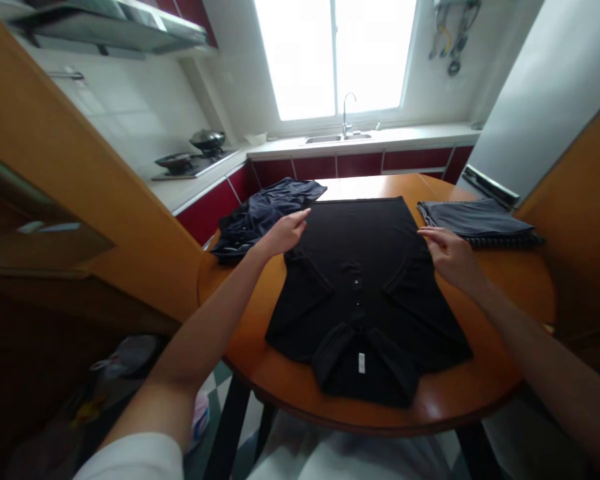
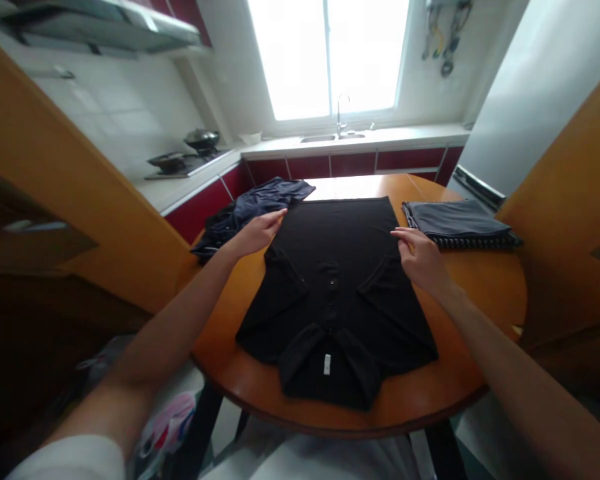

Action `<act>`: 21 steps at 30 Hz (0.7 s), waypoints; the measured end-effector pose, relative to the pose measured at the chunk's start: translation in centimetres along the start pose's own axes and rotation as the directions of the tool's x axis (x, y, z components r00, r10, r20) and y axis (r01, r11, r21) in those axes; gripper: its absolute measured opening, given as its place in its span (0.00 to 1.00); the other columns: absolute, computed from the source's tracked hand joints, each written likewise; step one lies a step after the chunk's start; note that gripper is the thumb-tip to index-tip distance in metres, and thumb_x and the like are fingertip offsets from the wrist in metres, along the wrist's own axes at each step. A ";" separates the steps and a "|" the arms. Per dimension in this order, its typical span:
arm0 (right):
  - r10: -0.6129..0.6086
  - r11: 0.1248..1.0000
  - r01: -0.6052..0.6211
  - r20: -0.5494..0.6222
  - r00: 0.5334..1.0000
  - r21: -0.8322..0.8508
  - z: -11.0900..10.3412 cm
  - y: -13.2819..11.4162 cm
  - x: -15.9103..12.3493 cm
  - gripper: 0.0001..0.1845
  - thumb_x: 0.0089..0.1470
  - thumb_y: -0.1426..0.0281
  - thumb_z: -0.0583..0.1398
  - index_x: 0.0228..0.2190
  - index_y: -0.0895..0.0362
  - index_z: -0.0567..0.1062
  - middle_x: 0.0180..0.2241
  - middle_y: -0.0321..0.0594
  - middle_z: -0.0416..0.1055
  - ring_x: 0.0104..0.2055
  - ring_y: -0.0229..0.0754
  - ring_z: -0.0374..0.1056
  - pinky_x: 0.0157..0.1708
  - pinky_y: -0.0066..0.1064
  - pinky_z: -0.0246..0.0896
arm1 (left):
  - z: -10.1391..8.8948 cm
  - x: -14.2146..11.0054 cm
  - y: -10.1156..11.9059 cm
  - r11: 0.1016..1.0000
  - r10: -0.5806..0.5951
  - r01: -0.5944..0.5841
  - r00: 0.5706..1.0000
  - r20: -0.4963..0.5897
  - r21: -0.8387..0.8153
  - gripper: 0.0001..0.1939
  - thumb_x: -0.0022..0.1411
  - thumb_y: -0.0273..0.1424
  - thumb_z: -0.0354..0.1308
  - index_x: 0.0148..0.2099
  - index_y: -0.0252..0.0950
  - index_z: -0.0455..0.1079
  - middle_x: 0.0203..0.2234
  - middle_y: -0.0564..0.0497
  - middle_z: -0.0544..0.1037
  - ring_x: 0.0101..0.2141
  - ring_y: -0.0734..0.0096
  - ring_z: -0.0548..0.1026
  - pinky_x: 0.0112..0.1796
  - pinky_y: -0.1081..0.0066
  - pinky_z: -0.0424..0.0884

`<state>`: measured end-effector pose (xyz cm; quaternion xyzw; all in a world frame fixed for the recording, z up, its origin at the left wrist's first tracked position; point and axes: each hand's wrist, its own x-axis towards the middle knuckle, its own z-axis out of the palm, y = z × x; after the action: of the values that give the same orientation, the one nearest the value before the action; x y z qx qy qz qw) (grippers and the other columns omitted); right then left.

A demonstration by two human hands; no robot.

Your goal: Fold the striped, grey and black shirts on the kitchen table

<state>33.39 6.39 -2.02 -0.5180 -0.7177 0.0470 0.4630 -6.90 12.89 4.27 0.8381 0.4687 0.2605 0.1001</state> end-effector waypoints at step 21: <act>-0.005 0.989 0.032 0.179 0.984 -0.148 4.8 1.8 -0.8 0.11 0.61 0.64 0.57 0.37 0.53 0.79 0.38 0.45 0.75 0.45 0.51 0.70 0.50 0.44 0.66 | 7.5 -6.7 -6.4 0.955 -0.200 0.199 0.980 -0.017 0.218 0.18 0.71 0.39 0.48 0.52 0.37 0.75 0.49 0.43 0.75 0.52 0.56 0.72 0.57 0.58 0.66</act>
<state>31.30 8.58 -6.21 -0.5385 -0.7625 0.0349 0.3569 -10.50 11.34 -6.99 0.7929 0.5766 0.1939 0.0344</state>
